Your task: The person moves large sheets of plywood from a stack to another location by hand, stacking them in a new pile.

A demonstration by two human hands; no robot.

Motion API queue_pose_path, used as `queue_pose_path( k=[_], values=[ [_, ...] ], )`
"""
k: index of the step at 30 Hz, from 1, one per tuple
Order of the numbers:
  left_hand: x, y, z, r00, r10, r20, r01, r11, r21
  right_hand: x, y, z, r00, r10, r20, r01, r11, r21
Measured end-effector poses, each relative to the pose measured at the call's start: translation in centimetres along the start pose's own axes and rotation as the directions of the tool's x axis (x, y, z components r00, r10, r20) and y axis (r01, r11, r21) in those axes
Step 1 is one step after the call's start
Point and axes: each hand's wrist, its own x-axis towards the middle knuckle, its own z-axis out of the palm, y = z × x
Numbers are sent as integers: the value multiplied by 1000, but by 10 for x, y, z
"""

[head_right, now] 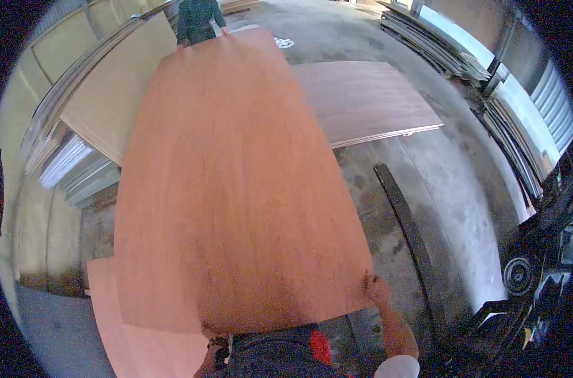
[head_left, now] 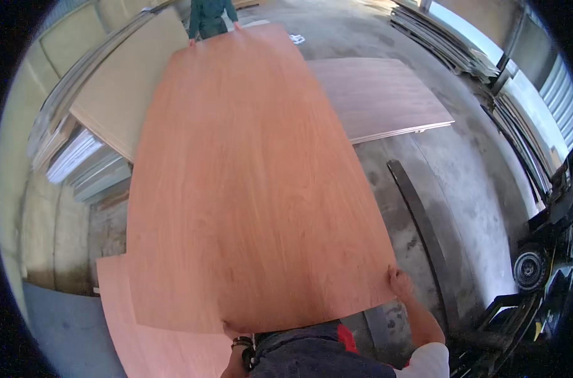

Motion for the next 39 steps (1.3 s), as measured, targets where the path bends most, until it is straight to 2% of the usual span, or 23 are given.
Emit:
queue_pose_path(
  k=[1,2,4,6,9,11,13,14,16,17,19,20,22,23,24,26,28,29,31,32,33,35,39],
  values=[
    [4,-1,6,1000,1,-6,-1,1000,4,8,0,3,999,1,-49,1,999,37],
    [9,0,13,1000,-1,-13,1,1000,7,5,-10,-8,999,-7,-38,8,1000,25],
    [20,-4,24,1000,5,-31,-5,1000,1,0,-42,-37,997,-70,42,63,987,147],
    [29,-8,29,998,25,-60,-26,1000,-15,18,-28,-22,999,-25,34,20,990,137],
    [42,-18,39,993,37,-115,-43,998,-56,20,-41,-37,999,-2,37,-4,988,157],
    [56,-20,46,988,49,-144,-57,997,-55,31,0,-12,998,-69,-9,70,988,134],
    [79,-21,59,988,49,-147,-60,996,-69,46,1,-13,999,-42,7,42,999,35],
    [88,-22,67,988,46,-149,-58,995,-76,29,-31,-31,994,101,28,-101,994,-29],
    [99,-27,68,983,33,-182,-49,995,-83,31,-9,-10,969,155,-190,-157,988,7],
    [106,-25,73,980,28,-197,-45,996,-83,27,-6,-14,972,147,-181,-154,988,-22],
    [122,-21,83,976,21,-216,-38,997,-74,28,-18,-18,997,74,22,-76,983,167],
    [128,-20,87,974,24,-223,-40,997,-69,27,-28,-21,997,66,28,-70,985,159],
    [147,-13,97,972,16,-236,-31,998,-62,14,-66,-28,974,227,-12,-226,971,73],
    [156,-8,101,971,12,-239,-27,998,-56,3,-87,-29,974,225,-12,-224,972,69],
    [165,-5,105,970,7,-242,-19,999,-49,-6,-105,-30,993,112,-38,-104,981,165],
    [184,2,115,971,-9,-239,2,1000,-30,-2,-105,-22,996,9,-92,16,965,262],
    [201,6,123,968,-25,-250,25,1000,-1,19,-78,-5,988,101,-115,-92,993,80],
    [211,12,130,967,-27,-253,32,999,16,21,-80,-5,988,110,-112,-100,991,88],
    [235,25,146,967,-29,-253,41,998,44,21,-97,3,961,278,3,-277,958,68],
    [248,27,155,967,-24,-255,41,997,60,18,-110,5,959,283,10,-283,956,80],
    [259,30,164,968,-24,-250,42,997,66,14,-126,6,978,210,-6,-199,935,294],
    [282,31,180,969,-14,-245,36,995,88,20,-139,15,988,150,-34,-113,859,499],
    [326,44,209,990,18,-143,-10,998,62,47,-141,45,973,225,-47,-184,886,426]
  ],
)
